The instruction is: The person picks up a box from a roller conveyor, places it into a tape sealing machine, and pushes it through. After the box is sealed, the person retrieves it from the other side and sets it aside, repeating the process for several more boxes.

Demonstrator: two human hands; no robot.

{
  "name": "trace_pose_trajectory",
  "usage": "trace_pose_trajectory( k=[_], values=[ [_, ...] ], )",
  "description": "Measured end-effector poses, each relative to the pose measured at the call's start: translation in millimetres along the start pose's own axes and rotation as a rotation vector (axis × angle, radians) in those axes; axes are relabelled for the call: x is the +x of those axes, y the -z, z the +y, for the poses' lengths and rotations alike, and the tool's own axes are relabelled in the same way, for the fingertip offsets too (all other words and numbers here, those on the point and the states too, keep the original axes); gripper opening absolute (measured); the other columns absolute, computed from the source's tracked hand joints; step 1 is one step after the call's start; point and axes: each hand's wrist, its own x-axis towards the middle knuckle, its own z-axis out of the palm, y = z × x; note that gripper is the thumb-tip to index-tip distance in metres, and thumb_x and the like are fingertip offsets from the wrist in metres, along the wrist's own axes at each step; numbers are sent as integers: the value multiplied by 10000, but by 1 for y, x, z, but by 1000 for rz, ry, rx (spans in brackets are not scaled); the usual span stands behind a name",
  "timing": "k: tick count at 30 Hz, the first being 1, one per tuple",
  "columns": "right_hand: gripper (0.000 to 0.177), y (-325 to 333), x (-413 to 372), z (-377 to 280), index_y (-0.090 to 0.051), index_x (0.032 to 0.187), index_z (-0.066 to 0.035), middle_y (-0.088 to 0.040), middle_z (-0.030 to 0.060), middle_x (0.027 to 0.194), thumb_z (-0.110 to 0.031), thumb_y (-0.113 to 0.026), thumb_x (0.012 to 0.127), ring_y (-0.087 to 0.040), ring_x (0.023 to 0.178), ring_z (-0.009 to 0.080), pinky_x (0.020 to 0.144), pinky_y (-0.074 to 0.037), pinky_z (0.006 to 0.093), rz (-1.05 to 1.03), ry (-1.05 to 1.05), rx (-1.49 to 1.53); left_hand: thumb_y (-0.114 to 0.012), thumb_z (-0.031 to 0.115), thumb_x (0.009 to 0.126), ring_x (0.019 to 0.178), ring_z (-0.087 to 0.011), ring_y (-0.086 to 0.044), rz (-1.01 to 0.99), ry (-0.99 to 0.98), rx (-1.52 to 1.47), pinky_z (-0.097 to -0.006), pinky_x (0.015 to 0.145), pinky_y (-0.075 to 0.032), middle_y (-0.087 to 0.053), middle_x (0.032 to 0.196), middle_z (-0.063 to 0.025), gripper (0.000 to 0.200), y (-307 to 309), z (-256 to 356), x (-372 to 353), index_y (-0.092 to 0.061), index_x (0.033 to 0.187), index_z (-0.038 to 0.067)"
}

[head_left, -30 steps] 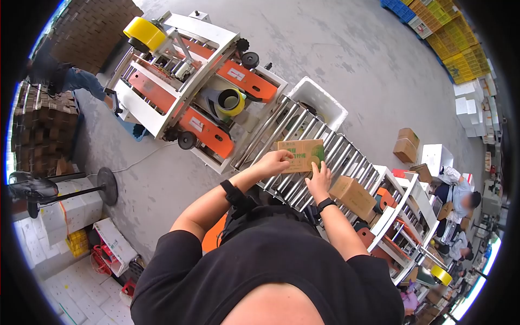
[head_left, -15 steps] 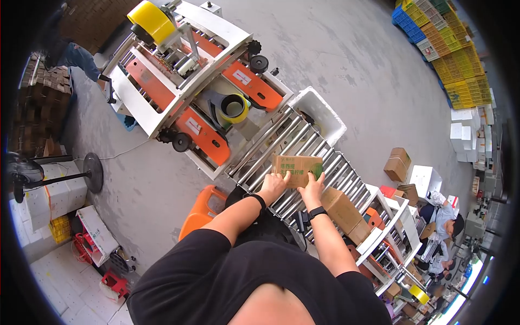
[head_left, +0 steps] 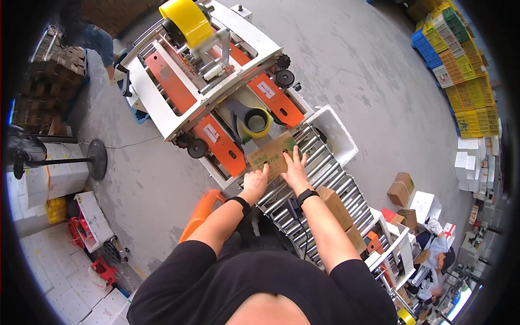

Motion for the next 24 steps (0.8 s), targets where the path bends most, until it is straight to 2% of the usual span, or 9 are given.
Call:
trace_pose_trajectory(
  k=[2, 5, 8, 11, 15, 17, 20, 23, 24],
  values=[
    [773, 1, 27, -8, -414, 1264, -135, -92, 178, 1427, -102, -754, 571, -136, 1237, 508, 1036, -252, 462, 7, 36, -50, -566, 190, 729, 765, -256, -611, 33, 62, -20, -376, 651, -455, -597, 831, -110, 596, 9, -7, 4, -356, 1276, 86],
    [742, -6, 47, 3, -423, 1244, -105, -165, 196, 1403, -101, -750, 578, -167, 1261, 441, 1030, -259, 458, 135, 121, 193, -633, 220, 699, 834, -268, -587, 196, 38, -139, -379, 680, -453, -572, 901, -118, 587, 22, -5, 4, -382, 1215, 93],
    [732, -7, 38, 3, -416, 1239, -94, -224, 203, 1374, -133, -749, 588, -210, 1253, 408, 1026, -252, 456, 251, 138, 246, -591, 195, 715, 834, -280, -581, 152, -5, -215, -390, 699, -458, -571, 878, -129, 443, 23, -5, 1, -471, 1128, 89],
    [742, 7, 0, 10, -422, 1229, -82, -263, 215, 1343, -212, -760, 581, -205, 1251, 418, 1026, -233, 464, 304, -14, 134, -548, 166, 721, 841, -294, -575, 18, -22, -236, -400, 730, -460, -571, 884, -144, 314, 13, -11, -7, -539, 1019, 68],
    [1114, 28, -72, 37, -196, 1367, -112, -113, 250, 1398, -420, -805, 486, -92, 1295, 421, 1038, -86, 540, 19, -379, -65, -470, 108, 735, 915, -312, -568, -224, -25, -261, -412, 771, -450, -585, 959, -148, 244, 2, -17, -22, -567, 953, 59],
    [1111, 28, -105, 59, -173, 1376, -131, -132, 233, 1393, -391, -800, 496, -116, 1289, 413, 1044, -63, 532, -114, -464, -167, -465, 104, 734, 921, -307, -572, -338, -60, -239, -406, 778, -458, -584, 983, -152, 266, 8, -17, -27, -574, 972, 56],
    [1088, 21, -123, 85, -177, 1375, -153, -209, 192, 1357, -330, -788, 493, -198, 1257, 381, 1042, -78, 530, -38, -321, -190, -474, 98, 720, 916, -312, -574, -350, -108, -233, -406, 766, -466, -589, 965, -151, 259, -11, -18, -33, -589, 949, 54],
    [1021, 34, -114, 74, -240, 1357, -183, -310, 156, 1277, -257, -759, 481, -273, 1204, 346, 1042, -100, 520, -76, -308, -157, -475, 98, 720, 923, -314, -572, -365, -108, -217, -406, 765, -467, -593, 955, -151, 247, -7, -9, -36, -594, 932, 57],
    [1027, 39, -111, 72, -261, 1348, -180, -317, 161, 1276, -254, -762, 455, -280, 1201, 350, 1038, -120, 515, -166, -197, -167, -483, 113, 725, 929, -310, -571, -393, -99, -212, -405, 771, -466, -597, 955, -146, 240, -3, -5, -36, -595, 931, 62]
  ],
)
